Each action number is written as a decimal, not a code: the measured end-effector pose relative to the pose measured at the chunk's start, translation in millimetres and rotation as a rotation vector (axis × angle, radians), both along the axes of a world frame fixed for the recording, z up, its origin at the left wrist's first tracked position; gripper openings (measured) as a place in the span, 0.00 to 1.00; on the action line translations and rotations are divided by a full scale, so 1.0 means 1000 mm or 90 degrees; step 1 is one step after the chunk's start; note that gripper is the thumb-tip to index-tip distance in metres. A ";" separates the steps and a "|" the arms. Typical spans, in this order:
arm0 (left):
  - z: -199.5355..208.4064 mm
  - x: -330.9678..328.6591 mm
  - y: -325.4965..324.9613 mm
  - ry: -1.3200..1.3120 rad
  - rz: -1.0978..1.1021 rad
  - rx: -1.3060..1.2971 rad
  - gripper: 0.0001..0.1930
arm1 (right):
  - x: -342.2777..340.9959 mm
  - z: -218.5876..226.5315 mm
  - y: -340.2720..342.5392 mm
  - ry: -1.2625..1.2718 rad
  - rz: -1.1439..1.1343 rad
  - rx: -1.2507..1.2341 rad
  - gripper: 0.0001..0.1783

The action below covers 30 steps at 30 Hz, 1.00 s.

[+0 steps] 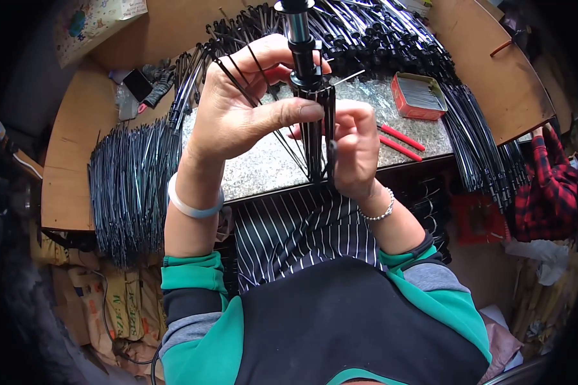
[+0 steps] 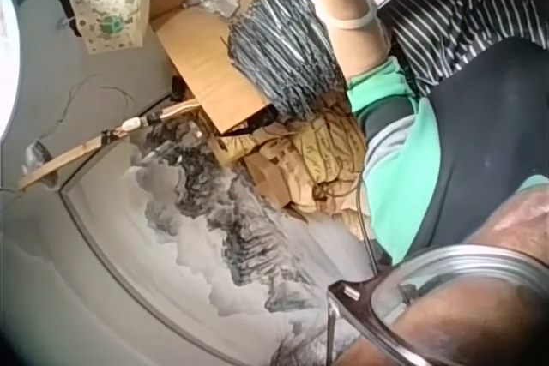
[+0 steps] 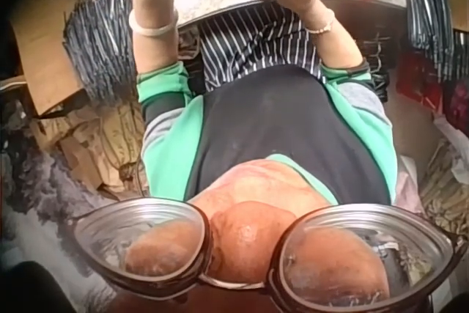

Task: Assembling a component by inserting black wires into a hub and securing them with pliers.

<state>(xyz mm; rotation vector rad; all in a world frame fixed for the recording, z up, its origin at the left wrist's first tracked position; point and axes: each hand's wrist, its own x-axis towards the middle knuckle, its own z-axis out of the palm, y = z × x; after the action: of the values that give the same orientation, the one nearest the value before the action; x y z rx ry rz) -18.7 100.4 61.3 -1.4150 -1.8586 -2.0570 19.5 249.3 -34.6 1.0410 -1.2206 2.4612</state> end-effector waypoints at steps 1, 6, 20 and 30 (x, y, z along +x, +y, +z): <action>0.000 0.000 0.000 0.017 0.015 -0.018 0.19 | 0.000 -0.004 -0.003 0.069 -0.074 -0.001 0.17; -0.001 0.004 0.003 0.057 0.057 -0.014 0.19 | 0.003 0.000 0.004 0.029 -0.142 0.094 0.15; -0.007 0.036 0.028 0.016 0.229 0.031 0.21 | 0.003 0.008 0.003 -0.024 -0.185 0.066 0.11; -0.021 0.035 0.035 -0.021 0.098 0.109 0.35 | 0.004 0.011 0.005 -0.081 -0.201 0.098 0.08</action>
<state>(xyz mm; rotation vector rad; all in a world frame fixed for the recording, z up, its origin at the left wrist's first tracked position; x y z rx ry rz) 15.8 135.7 39.9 -1.1671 -1.6963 -2.1156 23.6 254.6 -23.8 0.6698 -1.5033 2.2461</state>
